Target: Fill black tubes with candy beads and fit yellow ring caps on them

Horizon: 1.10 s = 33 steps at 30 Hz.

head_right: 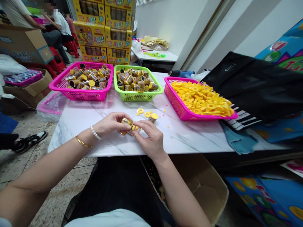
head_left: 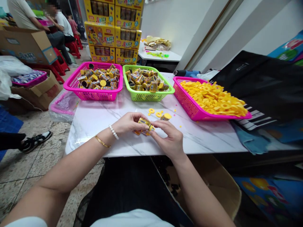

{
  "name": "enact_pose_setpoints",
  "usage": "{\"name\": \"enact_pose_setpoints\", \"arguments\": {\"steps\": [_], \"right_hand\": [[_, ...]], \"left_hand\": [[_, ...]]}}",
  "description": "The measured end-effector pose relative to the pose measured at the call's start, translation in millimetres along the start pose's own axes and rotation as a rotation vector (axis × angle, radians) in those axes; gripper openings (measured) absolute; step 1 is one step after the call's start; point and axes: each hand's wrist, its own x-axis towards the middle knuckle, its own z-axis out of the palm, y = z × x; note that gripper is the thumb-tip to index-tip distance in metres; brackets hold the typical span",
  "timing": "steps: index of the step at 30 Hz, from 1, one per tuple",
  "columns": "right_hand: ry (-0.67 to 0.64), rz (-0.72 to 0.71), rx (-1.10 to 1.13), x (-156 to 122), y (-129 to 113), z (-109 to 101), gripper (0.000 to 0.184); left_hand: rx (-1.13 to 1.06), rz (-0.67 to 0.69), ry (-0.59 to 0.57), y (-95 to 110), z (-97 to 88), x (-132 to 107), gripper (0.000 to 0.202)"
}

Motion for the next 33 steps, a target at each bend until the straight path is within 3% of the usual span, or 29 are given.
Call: {"name": "enact_pose_setpoints", "arguments": {"steps": [3, 8, 13, 15, 19, 23, 25, 29, 33], "right_hand": [[0.033, 0.086, 0.062, -2, 0, 2, 0.031], [0.074, 0.052, 0.045, -1, 4, 3, 0.025], [0.082, 0.467, 0.421, 2, 7, 16, 0.024], [0.079, 0.511, 0.490, 2, 7, 21, 0.027], [0.094, 0.466, 0.494, 0, 9, 25, 0.031], [0.031, 0.759, 0.747, 5, 14, 26, 0.034], [-0.015, 0.856, 0.859, 10, 14, 26, 0.037], [0.017, 0.854, 0.934, 16, 11, 26, 0.041], [-0.038, 0.831, 0.928, 10, 9, 20, 0.046]], "left_hand": [[0.006, 0.060, 0.012, 2, 2.0, -3, 0.043], [0.026, 0.045, 0.025, 4, 2.1, -4, 0.038], [0.056, 0.129, 0.068, -1, 2.1, 0, 0.026], [0.126, 0.130, 0.081, -2, -0.3, 0, 0.027], [0.294, 0.175, 0.082, -3, -2.5, 0, 0.028], [0.452, 0.385, 0.073, -3, 5.8, -1, 0.018], [0.483, 0.420, 0.087, -3, 8.8, -1, 0.018], [0.228, 0.317, 0.181, -2, 2.5, 0, 0.034], [0.049, 0.145, 0.183, -5, -6.3, 4, 0.028]]}}
